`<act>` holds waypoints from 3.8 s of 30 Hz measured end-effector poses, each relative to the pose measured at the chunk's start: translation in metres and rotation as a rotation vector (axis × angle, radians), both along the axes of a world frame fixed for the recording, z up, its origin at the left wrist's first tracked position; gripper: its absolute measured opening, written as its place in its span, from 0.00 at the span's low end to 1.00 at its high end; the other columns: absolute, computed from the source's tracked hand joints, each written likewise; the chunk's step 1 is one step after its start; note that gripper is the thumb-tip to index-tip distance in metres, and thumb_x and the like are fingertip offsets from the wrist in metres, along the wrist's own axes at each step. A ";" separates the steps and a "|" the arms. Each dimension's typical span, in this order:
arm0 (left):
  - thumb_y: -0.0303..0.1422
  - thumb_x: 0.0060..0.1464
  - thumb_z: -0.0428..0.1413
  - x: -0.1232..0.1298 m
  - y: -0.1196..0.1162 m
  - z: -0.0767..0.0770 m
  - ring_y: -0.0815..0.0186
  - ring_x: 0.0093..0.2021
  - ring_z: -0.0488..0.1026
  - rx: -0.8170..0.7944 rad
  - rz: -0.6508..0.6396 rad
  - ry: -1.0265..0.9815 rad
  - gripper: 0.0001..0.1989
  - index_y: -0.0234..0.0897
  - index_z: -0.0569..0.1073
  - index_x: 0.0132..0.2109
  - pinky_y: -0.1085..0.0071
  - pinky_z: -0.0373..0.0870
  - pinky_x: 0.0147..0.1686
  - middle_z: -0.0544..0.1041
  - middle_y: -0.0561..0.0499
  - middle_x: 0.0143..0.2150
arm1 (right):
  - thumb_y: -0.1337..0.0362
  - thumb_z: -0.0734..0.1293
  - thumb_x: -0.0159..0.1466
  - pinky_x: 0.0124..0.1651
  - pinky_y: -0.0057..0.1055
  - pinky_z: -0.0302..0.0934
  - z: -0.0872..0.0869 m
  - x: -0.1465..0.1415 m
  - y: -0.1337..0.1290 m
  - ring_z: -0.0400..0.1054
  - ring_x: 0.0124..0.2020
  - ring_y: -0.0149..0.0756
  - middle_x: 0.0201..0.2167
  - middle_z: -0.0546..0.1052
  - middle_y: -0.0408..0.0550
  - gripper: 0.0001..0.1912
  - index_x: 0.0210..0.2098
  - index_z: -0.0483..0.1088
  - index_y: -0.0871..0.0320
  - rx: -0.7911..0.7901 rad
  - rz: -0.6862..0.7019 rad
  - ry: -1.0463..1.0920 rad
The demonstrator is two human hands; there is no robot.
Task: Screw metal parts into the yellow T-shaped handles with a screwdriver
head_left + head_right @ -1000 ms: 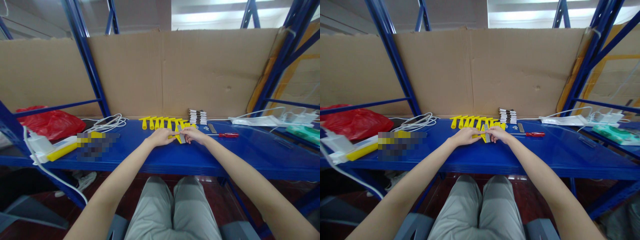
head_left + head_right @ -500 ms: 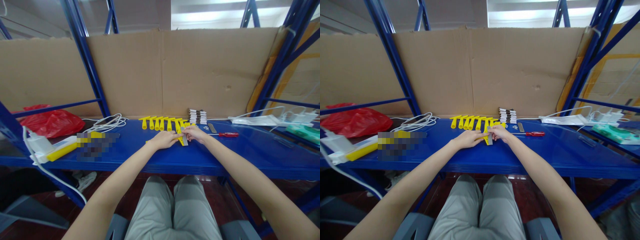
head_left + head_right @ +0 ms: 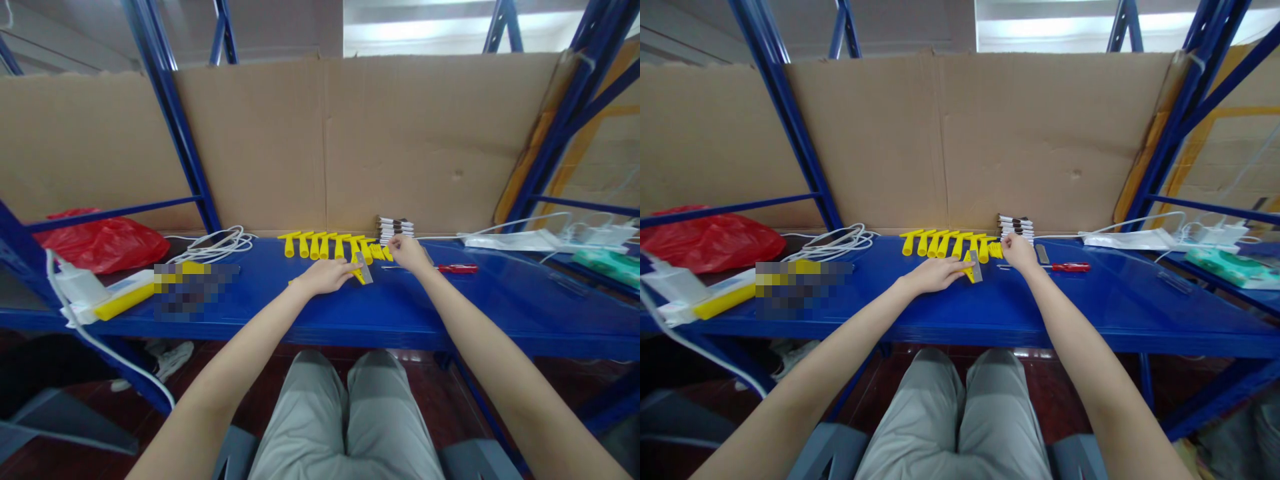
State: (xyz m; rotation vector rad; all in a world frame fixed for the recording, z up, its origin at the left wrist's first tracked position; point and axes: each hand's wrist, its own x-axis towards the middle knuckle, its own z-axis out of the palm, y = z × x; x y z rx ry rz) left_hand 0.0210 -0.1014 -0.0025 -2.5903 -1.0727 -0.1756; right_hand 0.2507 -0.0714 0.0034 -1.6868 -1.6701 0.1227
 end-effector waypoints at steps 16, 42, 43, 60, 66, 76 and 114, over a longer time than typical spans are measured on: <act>0.39 0.66 0.39 0.000 0.000 -0.001 0.63 0.41 0.76 0.002 -0.018 -0.009 0.23 0.50 0.60 0.66 0.72 0.68 0.36 0.74 0.46 0.49 | 0.54 0.61 0.62 0.53 0.42 0.60 -0.009 0.008 0.017 0.69 0.53 0.50 0.47 0.77 0.61 0.21 0.48 0.74 0.61 -0.326 -0.199 -0.443; 0.39 0.66 0.39 0.001 0.000 -0.001 0.63 0.41 0.76 0.005 -0.022 0.005 0.23 0.50 0.60 0.66 0.72 0.68 0.35 0.74 0.46 0.48 | 0.62 0.61 0.62 0.52 0.38 0.61 -0.013 -0.001 0.021 0.70 0.52 0.50 0.46 0.77 0.66 0.21 0.52 0.72 0.66 -0.309 -0.176 -0.486; 0.39 0.66 0.39 0.001 0.000 -0.001 0.63 0.41 0.76 0.007 -0.022 0.005 0.23 0.50 0.60 0.66 0.72 0.68 0.36 0.74 0.46 0.48 | 0.62 0.60 0.62 0.51 0.37 0.61 -0.014 -0.001 0.021 0.70 0.52 0.50 0.47 0.77 0.66 0.21 0.51 0.72 0.65 -0.307 -0.181 -0.474; 0.39 0.66 0.40 0.001 0.000 -0.001 0.62 0.41 0.76 0.006 -0.014 0.011 0.23 0.50 0.61 0.65 0.72 0.69 0.36 0.74 0.46 0.49 | 0.66 0.58 0.62 0.47 0.34 0.62 -0.008 0.019 0.020 0.71 0.50 0.47 0.46 0.77 0.64 0.18 0.46 0.75 0.65 -0.224 -0.319 -0.292; 0.39 0.66 0.40 0.001 -0.001 -0.001 0.62 0.43 0.76 -0.004 -0.005 0.000 0.23 0.51 0.61 0.65 0.72 0.69 0.37 0.74 0.46 0.51 | 0.64 0.58 0.62 0.46 0.34 0.62 0.001 0.036 0.017 0.71 0.46 0.47 0.42 0.78 0.60 0.16 0.41 0.75 0.63 0.053 -0.345 0.056; 0.39 0.66 0.41 0.001 -0.003 0.001 0.60 0.45 0.76 -0.044 -0.021 -0.011 0.22 0.51 0.63 0.64 0.71 0.69 0.38 0.75 0.46 0.51 | 0.68 0.62 0.59 0.28 0.26 0.59 0.006 0.016 0.017 0.64 0.23 0.31 0.19 0.68 0.41 0.07 0.25 0.63 0.58 0.143 -0.100 0.592; 0.38 0.63 0.45 0.003 -0.001 0.001 0.54 0.43 0.78 -0.146 0.068 -0.071 0.18 0.35 0.58 0.56 0.67 0.69 0.35 0.78 0.40 0.45 | 0.72 0.66 0.54 0.29 0.24 0.59 -0.010 -0.042 -0.009 0.63 0.23 0.27 0.19 0.71 0.39 0.05 0.23 0.70 0.60 -0.140 0.414 0.550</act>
